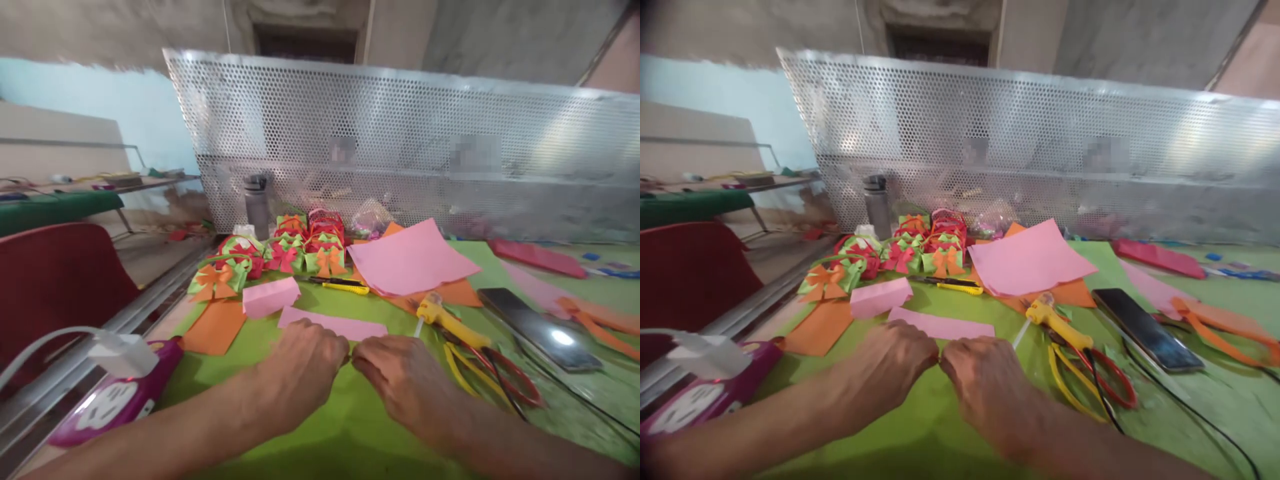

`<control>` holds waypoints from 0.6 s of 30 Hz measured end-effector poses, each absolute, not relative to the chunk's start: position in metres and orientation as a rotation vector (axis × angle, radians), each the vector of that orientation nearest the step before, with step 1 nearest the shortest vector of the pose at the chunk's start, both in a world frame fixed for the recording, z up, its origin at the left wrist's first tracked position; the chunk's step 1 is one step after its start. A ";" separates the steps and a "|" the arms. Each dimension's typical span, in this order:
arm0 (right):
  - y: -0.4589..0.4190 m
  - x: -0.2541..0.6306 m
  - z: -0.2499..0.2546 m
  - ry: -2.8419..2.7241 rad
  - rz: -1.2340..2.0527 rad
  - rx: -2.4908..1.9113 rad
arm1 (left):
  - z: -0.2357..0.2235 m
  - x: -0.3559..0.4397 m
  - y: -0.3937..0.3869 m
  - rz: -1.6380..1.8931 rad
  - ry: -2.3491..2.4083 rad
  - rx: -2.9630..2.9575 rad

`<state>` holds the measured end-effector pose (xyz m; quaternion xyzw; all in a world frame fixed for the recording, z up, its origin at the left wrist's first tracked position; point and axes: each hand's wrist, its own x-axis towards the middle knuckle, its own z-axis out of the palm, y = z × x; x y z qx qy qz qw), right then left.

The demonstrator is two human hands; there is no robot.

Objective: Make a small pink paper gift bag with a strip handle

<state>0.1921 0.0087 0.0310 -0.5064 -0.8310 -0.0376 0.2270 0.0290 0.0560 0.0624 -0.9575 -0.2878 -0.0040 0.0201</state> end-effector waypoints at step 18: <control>0.004 0.211 0.059 -1.783 -0.005 -1.286 | 0.166 0.083 0.043 -0.077 -0.609 -2.808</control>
